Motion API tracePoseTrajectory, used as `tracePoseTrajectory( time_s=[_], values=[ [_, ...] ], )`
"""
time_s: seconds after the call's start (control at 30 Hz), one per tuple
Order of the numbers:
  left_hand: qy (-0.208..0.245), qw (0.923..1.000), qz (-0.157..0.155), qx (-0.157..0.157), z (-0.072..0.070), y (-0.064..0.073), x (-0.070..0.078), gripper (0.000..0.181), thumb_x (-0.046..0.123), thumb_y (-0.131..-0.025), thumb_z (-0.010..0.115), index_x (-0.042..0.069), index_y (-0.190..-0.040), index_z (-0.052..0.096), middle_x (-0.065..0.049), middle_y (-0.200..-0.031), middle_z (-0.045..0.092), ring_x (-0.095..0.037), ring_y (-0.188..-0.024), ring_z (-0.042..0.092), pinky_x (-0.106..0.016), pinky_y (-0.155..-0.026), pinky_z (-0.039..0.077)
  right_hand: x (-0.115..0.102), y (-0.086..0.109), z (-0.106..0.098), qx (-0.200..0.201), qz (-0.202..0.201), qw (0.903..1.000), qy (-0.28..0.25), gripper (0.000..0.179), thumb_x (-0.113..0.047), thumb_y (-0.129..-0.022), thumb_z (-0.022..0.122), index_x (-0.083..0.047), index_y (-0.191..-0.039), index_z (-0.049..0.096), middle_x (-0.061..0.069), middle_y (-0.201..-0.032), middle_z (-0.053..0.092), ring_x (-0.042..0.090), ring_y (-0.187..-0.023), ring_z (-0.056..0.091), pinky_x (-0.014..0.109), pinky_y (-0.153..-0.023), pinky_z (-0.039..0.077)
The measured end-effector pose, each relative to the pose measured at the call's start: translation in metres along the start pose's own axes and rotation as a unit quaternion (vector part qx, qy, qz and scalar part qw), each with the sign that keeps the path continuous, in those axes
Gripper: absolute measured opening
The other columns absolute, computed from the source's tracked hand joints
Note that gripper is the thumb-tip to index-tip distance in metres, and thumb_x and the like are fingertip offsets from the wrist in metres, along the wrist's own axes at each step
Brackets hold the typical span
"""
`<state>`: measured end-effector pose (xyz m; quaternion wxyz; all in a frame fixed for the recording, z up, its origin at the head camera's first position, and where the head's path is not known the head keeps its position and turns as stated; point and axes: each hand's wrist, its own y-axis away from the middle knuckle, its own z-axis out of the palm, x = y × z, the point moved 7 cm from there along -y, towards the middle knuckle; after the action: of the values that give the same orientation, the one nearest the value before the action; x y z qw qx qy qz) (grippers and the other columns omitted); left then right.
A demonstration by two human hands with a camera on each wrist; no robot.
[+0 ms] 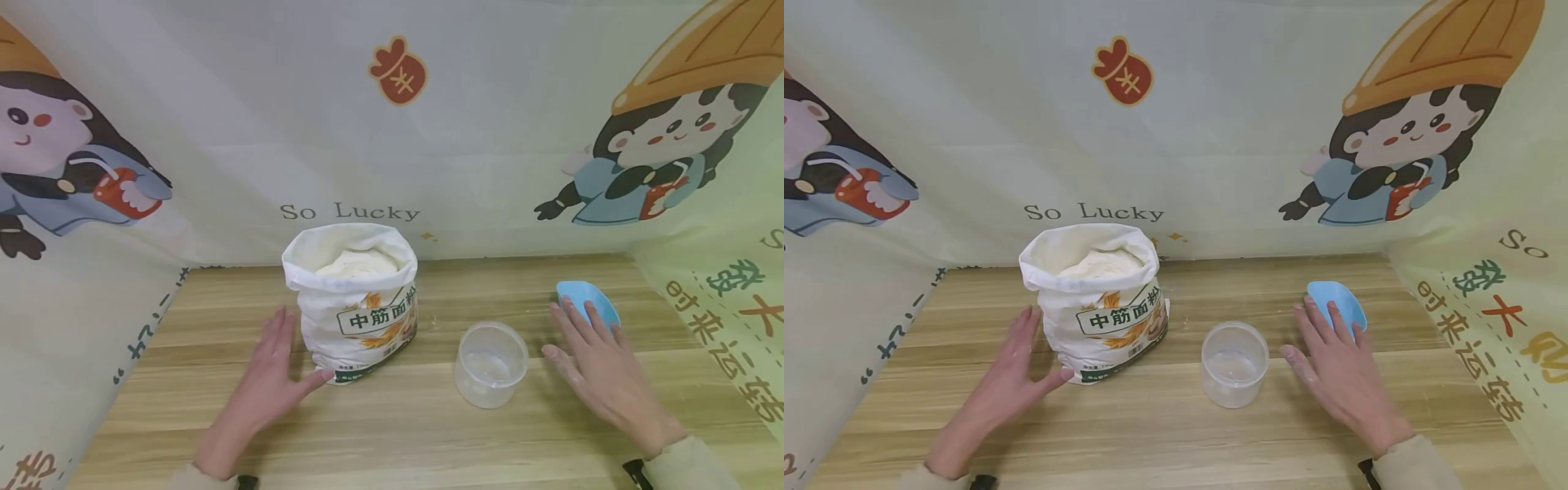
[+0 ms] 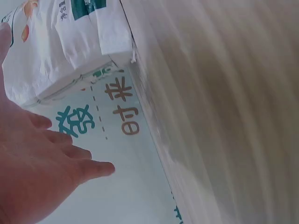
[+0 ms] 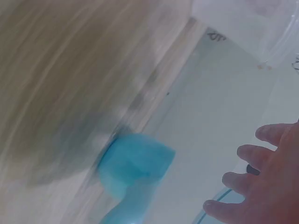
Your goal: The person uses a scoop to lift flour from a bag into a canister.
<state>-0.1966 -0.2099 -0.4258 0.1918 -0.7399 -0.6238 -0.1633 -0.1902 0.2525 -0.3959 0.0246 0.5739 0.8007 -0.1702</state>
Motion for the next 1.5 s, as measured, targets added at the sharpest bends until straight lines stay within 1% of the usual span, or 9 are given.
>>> tracePoseTrajectory(
  time_s=[0.13,0.27,0.47,0.63,0.77,1.0,1.17,1.27,1.5],
  values=[
    [0.044,0.9990,0.006,0.006,0.002,-0.010,0.006,0.122,0.066,-0.088,0.071,0.009,-0.166,-0.004,-0.015,-0.172,-0.009,-0.044,-0.156,0.002,-0.068,-0.119,0.017,-0.006,-0.004,-0.004,0.013,-0.009,0.9996,-0.025,0.065,-0.040,-0.111,0.044,-0.007,-0.163,0.027,0.015,-0.170,0.022,0.046,-0.154,0.019,0.077,-0.113,0.021],
    [0.133,0.9907,0.022,0.017,0.002,-0.026,0.013,0.121,0.052,-0.086,0.082,0.016,-0.167,0.001,-0.019,-0.171,0.009,-0.044,-0.154,0.017,-0.067,-0.119,0.022,-0.013,-0.009,-0.008,0.026,-0.026,0.9972,-0.065,0.061,-0.035,-0.111,0.044,-0.003,-0.162,0.029,0.015,-0.169,0.024,0.047,-0.153,0.021,0.076,-0.113,0.022],
    [0.250,0.9682,-0.001,0.011,0.006,-0.046,0.014,0.111,0.036,-0.083,0.088,0.012,-0.164,0.016,-0.021,-0.153,0.047,-0.041,-0.140,0.045,-0.063,-0.115,0.034,-0.021,-0.017,-0.013,0.056,-0.046,0.9925,-0.098,0.056,-0.028,-0.111,0.044,0.002,-0.157,0.037,0.021,-0.165,0.031,0.046,-0.152,0.024,0.071,-0.115,0.026],
    [0.314,0.9492,0.010,0.012,0.015,-0.057,0.014,0.102,0.021,-0.081,0.089,0.010,-0.158,0.023,-0.019,-0.143,0.054,-0.038,-0.133,0.052,-0.060,-0.112,0.039,-0.026,-0.022,-0.015,0.075,-0.057,0.9902,-0.103,0.054,-0.030,-0.112,0.041,0.003,-0.155,0.040,0.023,-0.162,0.036,0.048,-0.149,0.029,0.064,-0.118,0.027],
    [0.369,0.9280,0.049,0.012,0.022,-0.066,0.016,0.097,0.007,-0.077,0.089,0.013,-0.153,0.029,-0.015,-0.137,0.059,-0.034,-0.126,0.058,-0.055,-0.109,0.044,-0.027,-0.024,-0.012,0.074,-0.059,0.9896,-0.108,0.055,-0.033,-0.112,0.039,0.003,-0.155,0.041,0.024,-0.161,0.037,0.048,-0.148,0.031,0.066,-0.116,0.028],
    [0.386,0.9178,0.091,0.020,0.023,-0.074,0.017,0.097,0.004,-0.075,0.091,0.018,-0.152,0.033,-0.008,-0.134,0.062,-0.027,-0.121,0.062,-0.051,-0.108,0.046,-0.025,-0.021,-0.010,0.078,-0.062,0.9902,-0.098,0.055,-0.033,-0.113,0.038,0.001,-0.156,0.040,0.022,-0.162,0.037,0.044,-0.150,0.030,0.068,-0.115,0.029],
    [0.403,0.9069,0.121,-0.010,0.024,-0.078,0.022,0.087,0.002,-0.079,0.088,0.021,-0.149,0.040,-0.006,-0.135,0.063,-0.027,-0.125,0.061,-0.051,-0.109,0.045,-0.024,-0.016,-0.014,0.075,-0.060,0.9911,-0.092,0.055,-0.031,-0.111,0.042,0.001,-0.156,0.039,0.022,-0.163,0.036,0.045,-0.151,0.028,0.071,-0.114,0.028],
    [0.408,0.9031,0.132,-0.024,0.024,-0.080,0.024,0.083,0.001,-0.080,0.087,0.018,-0.148,0.043,-0.008,-0.135,0.064,-0.027,-0.124,0.061,-0.047,-0.108,0.047,-0.021,-0.012,-0.018,0.068,-0.054,0.9928,-0.083,0.056,-0.030,-0.110,0.045,0.001,-0.157,0.039,0.021,-0.163,0.035,0.047,-0.150,0.028,0.073,-0.113,0.027],
    [0.403,0.9073,0.112,-0.045,0.029,-0.083,0.024,0.077,0.000,-0.080,0.086,0.013,-0.143,0.044,-0.012,-0.131,0.065,-0.029,-0.120,0.063,-0.045,-0.104,0.050,0.001,-0.002,-0.026,0.046,-0.036,0.9978,-0.032,0.059,-0.032,-0.110,0.048,0.000,-0.158,0.037,0.023,-0.164,0.033,0.052,-0.148,0.029,0.068,-0.118,0.025]
  ],
)
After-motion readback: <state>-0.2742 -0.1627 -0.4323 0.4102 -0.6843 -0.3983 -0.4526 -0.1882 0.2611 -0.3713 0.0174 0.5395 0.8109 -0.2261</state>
